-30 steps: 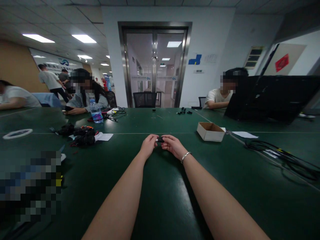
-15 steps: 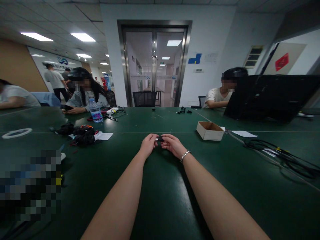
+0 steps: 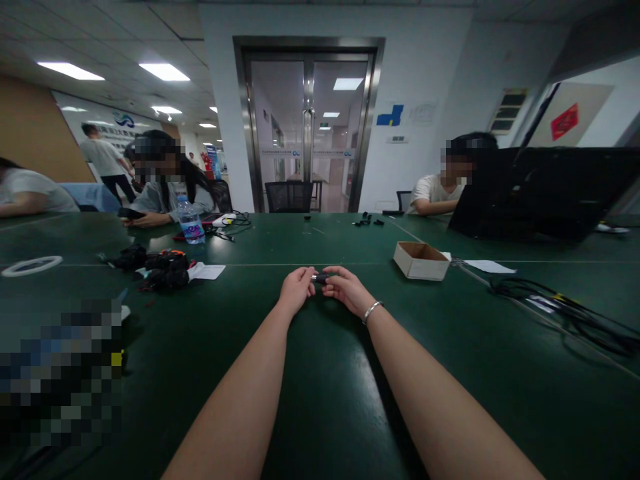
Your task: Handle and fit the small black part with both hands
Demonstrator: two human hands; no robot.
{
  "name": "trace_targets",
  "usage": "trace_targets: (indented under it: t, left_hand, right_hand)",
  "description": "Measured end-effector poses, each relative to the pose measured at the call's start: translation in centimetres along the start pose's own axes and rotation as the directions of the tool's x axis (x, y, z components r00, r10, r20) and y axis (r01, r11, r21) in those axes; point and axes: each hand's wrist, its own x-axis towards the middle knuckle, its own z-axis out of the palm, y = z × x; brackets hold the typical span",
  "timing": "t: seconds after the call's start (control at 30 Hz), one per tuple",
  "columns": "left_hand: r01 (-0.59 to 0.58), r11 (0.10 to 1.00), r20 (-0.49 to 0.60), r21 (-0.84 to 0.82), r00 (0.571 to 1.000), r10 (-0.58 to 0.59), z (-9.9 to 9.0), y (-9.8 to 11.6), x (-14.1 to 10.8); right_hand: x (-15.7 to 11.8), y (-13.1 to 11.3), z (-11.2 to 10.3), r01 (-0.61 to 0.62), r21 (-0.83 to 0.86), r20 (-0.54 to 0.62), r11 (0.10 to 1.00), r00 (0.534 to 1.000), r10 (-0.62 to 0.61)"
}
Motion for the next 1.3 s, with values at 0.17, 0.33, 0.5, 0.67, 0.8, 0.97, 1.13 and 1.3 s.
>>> trace_targets:
  t: [0.17, 0.33, 0.5, 0.67, 0.8, 0.97, 1.13, 1.3]
  left_hand:
    - [-0.007, 1.000, -0.017, 0.019, 1.000, 0.007, 0.0, -0.2, 0.0]
    - [-0.025, 0.998, -0.018, 0.065, 0.999, 0.026, -0.1, -0.2, -0.2]
    - [-0.036, 0.955, -0.044, 0.294, 0.998, 0.051, -0.4, 0.2, -0.7]
    - [-0.050, 0.936, -0.017, 0.349, 0.998, 0.060, -0.2, 0.5, -1.0]
    - [-0.047, 0.941, 0.027, 0.335, 0.999, 0.040, 0.1, 0.3, -1.0]
    - [-0.043, 0.962, 0.044, 0.270, 0.998, 0.033, 0.2, 0.2, -0.9]
    - [0.020, 0.989, -0.117, 0.150, 0.993, -0.002, 0.1, 0.3, -0.4]
    - [0.178, 0.961, 0.003, 0.213, 0.983, -0.183, -0.2, 1.0, -0.6]
  right_hand:
    - [-0.1, 0.0, 0.0, 0.015, -0.018, 0.013, 1.000, 1.000, -0.015]
    - [0.3, 0.4, -0.1, 0.034, -0.109, 0.046, 0.993, 0.999, -0.029]
    - [0.7, 0.7, 0.2, 0.079, -0.397, 0.090, 0.914, 0.995, -0.048]
    - [0.2, 0.2, 0.7, 0.096, -0.531, 0.057, 0.842, 0.995, -0.077]
    - [-0.5, -0.3, 1.3, 0.104, -0.499, 0.101, 0.860, 0.993, -0.062]
    - [-0.4, 0.2, 1.4, 0.071, -0.412, 0.186, 0.908, 0.983, 0.008]
    - [-0.4, 0.1, 0.0, 0.030, -0.401, 0.140, 0.915, 0.990, 0.029]
    - [-3.1, -1.9, -4.8, -0.035, -0.428, -0.052, 0.903, 0.999, 0.015]
